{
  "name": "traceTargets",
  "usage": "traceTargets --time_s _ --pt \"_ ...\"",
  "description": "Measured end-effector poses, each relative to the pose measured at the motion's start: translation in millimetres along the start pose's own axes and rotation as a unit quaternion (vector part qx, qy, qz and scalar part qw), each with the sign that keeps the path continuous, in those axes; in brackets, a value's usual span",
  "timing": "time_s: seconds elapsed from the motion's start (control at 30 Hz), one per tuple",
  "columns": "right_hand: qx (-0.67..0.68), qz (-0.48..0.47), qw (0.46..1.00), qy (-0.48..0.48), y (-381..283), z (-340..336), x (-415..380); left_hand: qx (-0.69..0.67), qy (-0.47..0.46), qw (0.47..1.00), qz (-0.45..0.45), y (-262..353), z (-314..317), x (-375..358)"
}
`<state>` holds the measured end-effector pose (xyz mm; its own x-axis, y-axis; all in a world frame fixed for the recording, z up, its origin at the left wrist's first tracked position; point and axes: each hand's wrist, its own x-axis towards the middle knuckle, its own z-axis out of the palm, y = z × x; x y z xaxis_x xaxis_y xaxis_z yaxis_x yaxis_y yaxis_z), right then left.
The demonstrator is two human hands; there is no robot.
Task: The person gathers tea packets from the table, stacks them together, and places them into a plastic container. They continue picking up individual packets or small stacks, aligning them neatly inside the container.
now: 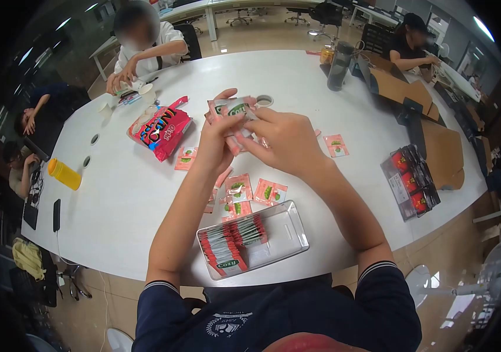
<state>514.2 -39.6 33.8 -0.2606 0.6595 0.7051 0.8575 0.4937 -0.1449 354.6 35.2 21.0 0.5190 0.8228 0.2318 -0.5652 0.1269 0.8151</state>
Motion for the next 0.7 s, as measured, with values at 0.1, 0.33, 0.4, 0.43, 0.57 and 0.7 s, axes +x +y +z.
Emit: traceTargets --time_s 0.1,0.33,0.4,0.43,0.57,0.7 --pt "0.069 -0.003 0.998 -0.002 3.5 -5.5 1.8 -0.04 -0.01 0.999 -0.013 -1.6 -17.1 6.8" --pt "0.472 0.235 0.841 -0.126 28.7 -48.9 11.8 -0.061 -0.017 0.998 -0.016 2.7 -18.2 5.4" --pt "0.477 0.253 0.832 -0.13 28.9 -49.5 10.4 -0.057 -0.035 0.997 -0.032 3.6 -10.5 2.8" --pt "0.479 0.263 0.827 -0.133 28.7 -49.4 9.5 -0.048 -0.055 0.997 -0.03 1.4 -8.6 1.8" --pt "0.401 0.296 0.86 -0.108 28.2 -45.5 9.3 0.03 -0.08 0.996 -0.003 -2.1 -7.6 1.1" --pt "0.276 0.315 0.903 -0.096 17.3 -45.1 9.1 0.127 -0.093 0.986 0.061 -12.0 -8.1 2.6"
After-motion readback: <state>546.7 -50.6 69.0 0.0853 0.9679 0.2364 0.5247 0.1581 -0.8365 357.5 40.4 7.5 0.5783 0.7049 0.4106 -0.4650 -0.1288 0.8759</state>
